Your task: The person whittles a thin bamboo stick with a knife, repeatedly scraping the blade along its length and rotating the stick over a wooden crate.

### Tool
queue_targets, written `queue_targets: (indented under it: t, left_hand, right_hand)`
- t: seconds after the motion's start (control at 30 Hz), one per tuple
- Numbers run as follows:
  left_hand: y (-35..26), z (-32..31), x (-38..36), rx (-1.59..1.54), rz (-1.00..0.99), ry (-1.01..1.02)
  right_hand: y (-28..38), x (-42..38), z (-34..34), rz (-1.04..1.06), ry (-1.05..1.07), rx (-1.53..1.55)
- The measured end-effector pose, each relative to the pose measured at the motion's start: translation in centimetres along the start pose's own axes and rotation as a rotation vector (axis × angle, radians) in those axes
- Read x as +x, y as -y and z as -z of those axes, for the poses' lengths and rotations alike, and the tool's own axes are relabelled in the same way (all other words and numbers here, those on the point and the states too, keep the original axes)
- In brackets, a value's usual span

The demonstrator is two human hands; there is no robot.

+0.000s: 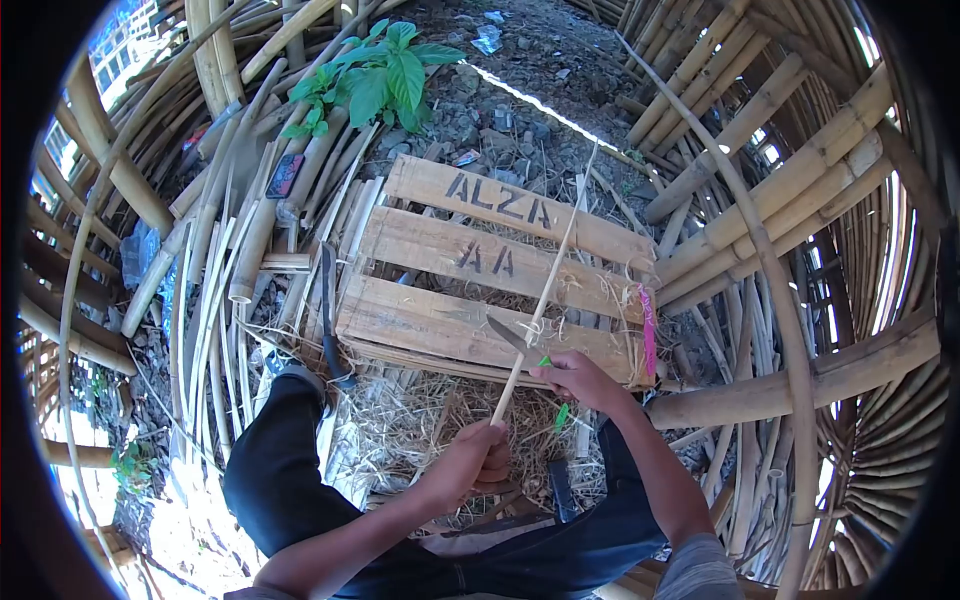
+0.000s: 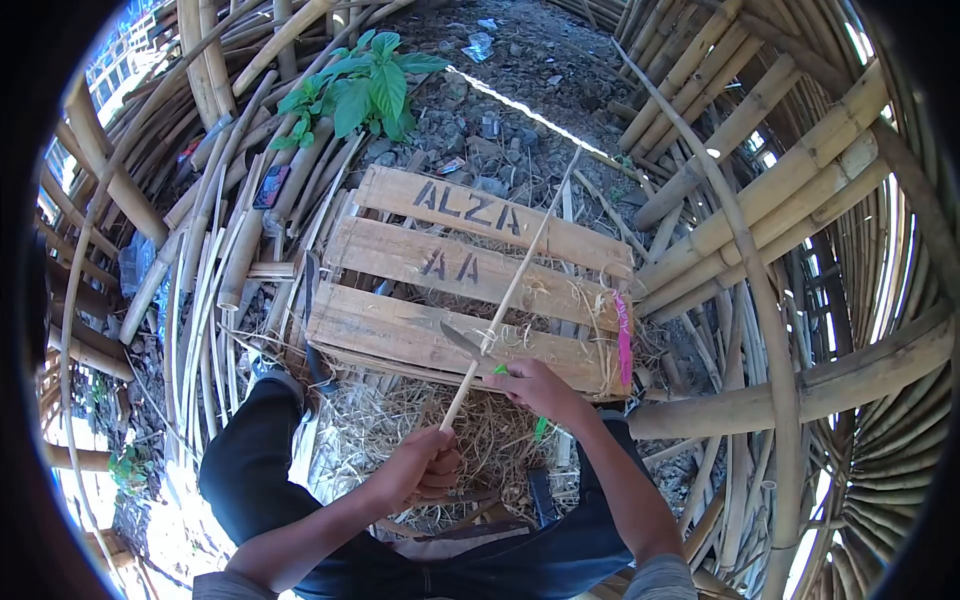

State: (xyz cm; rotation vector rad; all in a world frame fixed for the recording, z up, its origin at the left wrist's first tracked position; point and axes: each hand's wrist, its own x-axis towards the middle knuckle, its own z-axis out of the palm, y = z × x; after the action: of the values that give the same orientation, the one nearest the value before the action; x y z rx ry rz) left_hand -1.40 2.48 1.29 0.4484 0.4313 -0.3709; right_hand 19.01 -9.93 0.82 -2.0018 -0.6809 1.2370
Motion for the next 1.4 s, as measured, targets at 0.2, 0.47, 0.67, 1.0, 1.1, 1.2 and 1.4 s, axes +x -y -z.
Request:
queue_targets:
  t: [0.2, 0.47, 0.67, 1.0, 1.1, 1.2, 1.4]
  left_hand:
    - [0.4, -0.2, 0.2, 0.069, -0.015, -0.048]
    - [-0.2, -0.4, 0.2, 0.093, -0.087, -0.115]
    - [-1.5, 0.2, -0.5, -0.240, 0.083, 0.067]
    - [-1.2, -0.7, -0.9, -0.038, -0.012, -0.060]
    - [-1.1, -0.2, -0.7, -0.063, -0.003, -0.025]
    - [-1.6, -0.3, -1.1, -0.040, 0.058, -0.016]
    - [-2.8, 0.0, -0.8, -0.072, 0.061, -0.030]
  right_hand:
    - [-0.5, 0.1, -0.5, -0.002, 0.297, 0.310]
    - [0.2, 1.6, -2.2, 0.406, -0.415, -0.466]
    - [1.7, 0.5, -3.5, 0.452, -0.678, -0.754]
    - [2.5, -1.1, -3.8, 0.290, -0.078, -0.381]
    - [2.2, -1.2, -4.7, 0.310, -0.089, -0.170]
    - [1.5, 0.5, -3.2, 0.324, -0.155, -0.246]
    - [2.6, 0.9, -3.6, 0.320, -0.305, -0.523]
